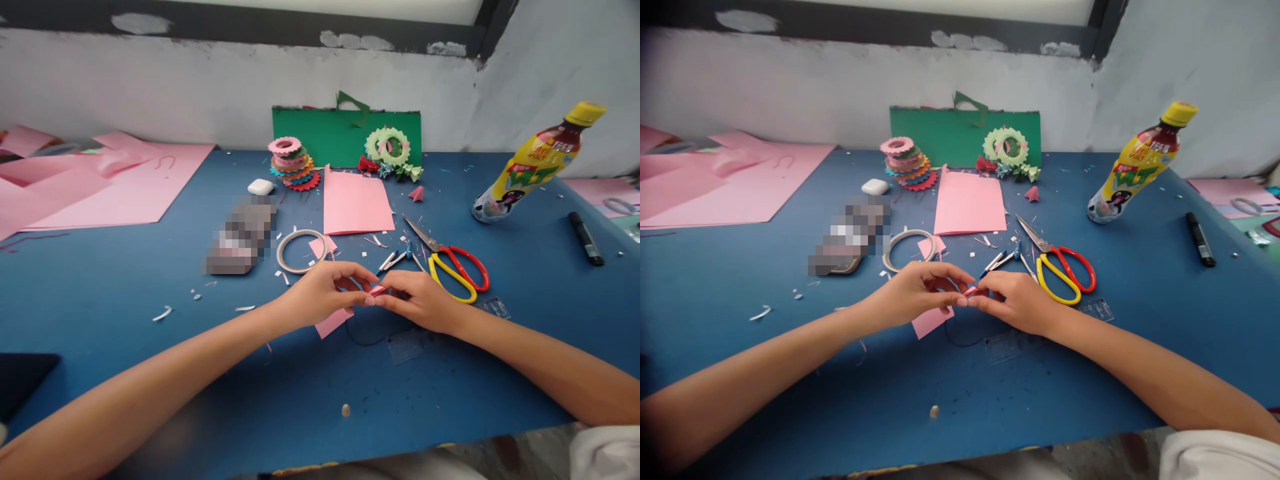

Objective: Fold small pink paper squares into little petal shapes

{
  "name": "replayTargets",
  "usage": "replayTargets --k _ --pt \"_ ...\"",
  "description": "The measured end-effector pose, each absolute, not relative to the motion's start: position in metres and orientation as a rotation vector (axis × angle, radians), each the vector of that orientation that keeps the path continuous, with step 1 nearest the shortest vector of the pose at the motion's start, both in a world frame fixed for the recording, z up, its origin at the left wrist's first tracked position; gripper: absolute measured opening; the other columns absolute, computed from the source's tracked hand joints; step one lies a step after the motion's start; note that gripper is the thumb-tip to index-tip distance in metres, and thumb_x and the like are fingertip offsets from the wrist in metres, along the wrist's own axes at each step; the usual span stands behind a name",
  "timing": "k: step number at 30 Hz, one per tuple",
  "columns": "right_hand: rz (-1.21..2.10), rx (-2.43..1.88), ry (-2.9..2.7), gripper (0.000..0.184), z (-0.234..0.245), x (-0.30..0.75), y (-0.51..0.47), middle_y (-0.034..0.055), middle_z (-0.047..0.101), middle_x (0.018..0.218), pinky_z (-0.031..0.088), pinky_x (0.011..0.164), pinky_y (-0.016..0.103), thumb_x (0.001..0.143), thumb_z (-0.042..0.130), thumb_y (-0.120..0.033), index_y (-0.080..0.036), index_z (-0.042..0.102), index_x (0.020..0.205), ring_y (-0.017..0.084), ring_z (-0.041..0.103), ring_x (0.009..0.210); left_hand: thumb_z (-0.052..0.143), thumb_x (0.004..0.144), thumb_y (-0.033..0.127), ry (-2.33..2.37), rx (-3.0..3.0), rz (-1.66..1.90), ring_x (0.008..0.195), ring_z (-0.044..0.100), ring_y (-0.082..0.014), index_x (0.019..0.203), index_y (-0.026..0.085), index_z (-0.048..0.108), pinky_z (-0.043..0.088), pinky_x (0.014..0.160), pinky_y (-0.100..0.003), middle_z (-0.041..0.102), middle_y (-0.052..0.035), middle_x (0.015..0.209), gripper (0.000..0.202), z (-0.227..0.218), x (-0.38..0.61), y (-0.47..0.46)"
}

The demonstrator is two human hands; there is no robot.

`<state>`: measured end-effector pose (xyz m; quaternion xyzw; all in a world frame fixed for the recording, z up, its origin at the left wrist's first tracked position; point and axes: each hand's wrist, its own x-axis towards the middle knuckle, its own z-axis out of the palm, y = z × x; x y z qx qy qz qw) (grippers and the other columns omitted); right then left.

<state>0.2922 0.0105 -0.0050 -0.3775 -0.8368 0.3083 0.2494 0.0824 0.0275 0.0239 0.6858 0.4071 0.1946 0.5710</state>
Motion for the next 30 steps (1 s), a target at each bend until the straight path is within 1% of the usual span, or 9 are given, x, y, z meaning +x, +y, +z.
replayTargets --k 2,6,8,10,15,19,23,27,30 --pt "0.884 -1.016 -2.239 0.022 -0.0029 0.2912 0.0102 0.001 0.063 0.082 0.04 0.06 0.021 0.09 0.051 -0.036 -0.019 0.063 0.095 0.01 0.053 0.066 0.068 0.073 0.028 0.949 1.607 0.472 0.064 0.064 -0.0135 0.097 0.013 0.065 0.057 0.059 -0.027 0.067 -0.003 0.074 0.028 0.0235 0.0824 0.0276" --pt "0.886 -1.006 -2.215 0.021 -0.0015 0.2906 0.01 0.0008 0.062 0.08 0.041 0.063 0.021 0.09 0.049 -0.034 -0.018 0.063 0.09 0.01 0.054 0.068 0.068 0.073 0.026 0.945 1.58 0.465 0.063 0.063 -0.0121 0.096 0.013 0.064 0.057 0.057 -0.024 0.066 -0.0026 0.074 0.027 0.0253 0.084 0.0274" --pt "0.882 -1.01 -2.218 0.02 -0.002 0.2906 0.01 0.0009 0.063 0.083 0.041 0.064 0.021 0.09 0.05 -0.033 -0.018 0.063 0.092 0.009 0.054 0.068 0.068 0.073 0.026 0.937 1.564 0.459 0.06 0.062 -0.011 0.096 0.013 0.064 0.056 0.057 -0.024 0.066 -0.002 0.072 0.027 0.0258 0.0847 0.0273" --pt "0.89 -1.036 -2.208 0.02 -0.0028 0.2903 0.0098 0.0011 0.063 0.084 0.041 0.062 0.021 0.089 0.051 -0.035 -0.018 0.062 0.094 0.01 0.055 0.068 0.068 0.073 0.026 0.934 1.553 0.463 0.062 0.062 -0.0114 0.096 0.013 0.064 0.056 0.057 -0.024 0.066 -0.0019 0.072 0.027 0.025 0.0849 0.0269" --pt "0.849 -1.083 -2.192 0.025 -0.0038 0.2896 0.0096 0.0012 0.062 0.079 0.041 0.06 0.022 0.089 0.051 -0.039 -0.017 0.062 0.089 0.01 0.055 0.067 0.068 0.073 0.028 0.951 1.568 0.476 0.068 0.063 -0.0133 0.095 0.014 0.064 0.057 0.057 -0.025 0.065 -0.0024 0.074 0.027 0.0201 0.0849 0.0262" --pt "0.838 -1.051 -2.229 0.023 -0.0039 0.291 0.0106 0.0014 0.062 0.081 0.04 0.061 0.022 0.089 0.05 -0.037 -0.017 0.062 0.091 0.01 0.053 0.066 0.068 0.074 0.027 0.943 1.555 0.47 0.064 0.062 -0.0116 0.094 0.013 0.064 0.056 0.056 -0.023 0.065 -0.003 0.077 0.025 0.0196 0.0848 0.0284" --pt "0.807 -1.021 -2.252 0.018 -0.0047 0.2924 0.0112 0.0016 0.062 0.085 0.04 0.062 0.022 0.089 0.05 -0.03 -0.017 0.061 0.096 0.009 0.053 0.066 0.061 0.08 0.029 0.925 1.53 0.446 0.06 0.062 -0.0099 0.096 0.011 0.063 0.055 0.056 -0.022 0.066 -0.0033 0.073 0.024 0.021 0.0844 0.0306" --pt "0.779 -1.004 -2.288 0.015 -0.0059 0.2924 0.0112 0.0024 0.062 0.085 0.04 0.062 0.022 0.088 0.05 -0.024 -0.017 0.06 0.097 0.01 0.053 0.066 0.058 0.082 0.031 0.916 1.571 0.448 0.068 0.064 -0.0128 0.099 0.011 0.062 0.056 0.059 -0.025 0.067 -0.0057 0.079 0.026 0.0201 0.0836 0.0306" --pt "0.757 -1.033 -2.277 0.016 -0.0067 0.2923 0.0116 0.0024 0.062 0.086 0.041 0.061 0.023 0.087 0.051 -0.026 -0.017 0.059 0.098 0.01 0.054 0.066 0.059 0.081 0.032 0.951 1.651 0.487 0.07 0.064 -0.0137 0.096 0.012 0.064 0.055 0.057 -0.024 0.068 -0.006 0.081 0.026 0.0169 0.0819 0.0328"
